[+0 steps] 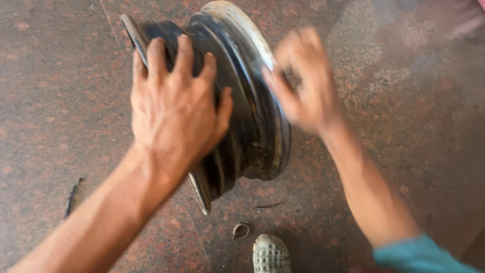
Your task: The person sands the surface of a metal wheel rim using a sanding block. They rotate the rim to access different sections and continue sanding the outer and inner edges throughout the clip.
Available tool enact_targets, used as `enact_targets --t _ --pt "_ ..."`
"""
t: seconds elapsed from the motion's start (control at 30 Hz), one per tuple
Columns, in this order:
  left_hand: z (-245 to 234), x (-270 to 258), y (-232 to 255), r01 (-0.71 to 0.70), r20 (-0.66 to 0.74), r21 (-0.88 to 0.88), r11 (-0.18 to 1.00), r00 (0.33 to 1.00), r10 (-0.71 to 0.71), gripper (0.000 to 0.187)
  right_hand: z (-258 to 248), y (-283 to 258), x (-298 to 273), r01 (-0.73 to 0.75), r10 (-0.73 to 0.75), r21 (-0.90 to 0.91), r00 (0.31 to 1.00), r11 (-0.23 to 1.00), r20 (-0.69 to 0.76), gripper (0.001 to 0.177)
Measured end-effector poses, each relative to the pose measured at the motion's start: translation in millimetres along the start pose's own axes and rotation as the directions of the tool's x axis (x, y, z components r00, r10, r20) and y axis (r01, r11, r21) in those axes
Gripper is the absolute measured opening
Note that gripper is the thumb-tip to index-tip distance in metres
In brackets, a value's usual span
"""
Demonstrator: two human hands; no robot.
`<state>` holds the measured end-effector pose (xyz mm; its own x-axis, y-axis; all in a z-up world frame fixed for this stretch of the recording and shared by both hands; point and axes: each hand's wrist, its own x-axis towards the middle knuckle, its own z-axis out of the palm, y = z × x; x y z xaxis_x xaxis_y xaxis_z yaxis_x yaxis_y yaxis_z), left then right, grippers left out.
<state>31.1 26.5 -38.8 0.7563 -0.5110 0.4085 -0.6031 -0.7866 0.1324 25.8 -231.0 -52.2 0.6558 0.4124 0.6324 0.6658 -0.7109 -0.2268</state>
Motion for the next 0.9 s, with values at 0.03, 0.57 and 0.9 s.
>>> enact_targets --t 0.03,0.57,0.9 --pt "1 -4 2 0.013 -0.013 0.012 1.0 1.0 -0.013 0.055 -3 -16 -18 -0.023 0.023 -0.009 1.0 1.0 -0.02 0.017" --pt "1 -8 -2 -0.039 -0.084 0.018 0.999 0.996 0.041 0.051 4 -3 -2 0.049 -0.055 -0.121 0.997 0.991 -0.05 0.02" --pt "7 -15 4 -0.018 -0.105 -0.021 1.0 0.994 0.016 0.05 -7 -31 -33 -0.038 0.035 -0.052 0.997 0.998 -0.064 0.015"
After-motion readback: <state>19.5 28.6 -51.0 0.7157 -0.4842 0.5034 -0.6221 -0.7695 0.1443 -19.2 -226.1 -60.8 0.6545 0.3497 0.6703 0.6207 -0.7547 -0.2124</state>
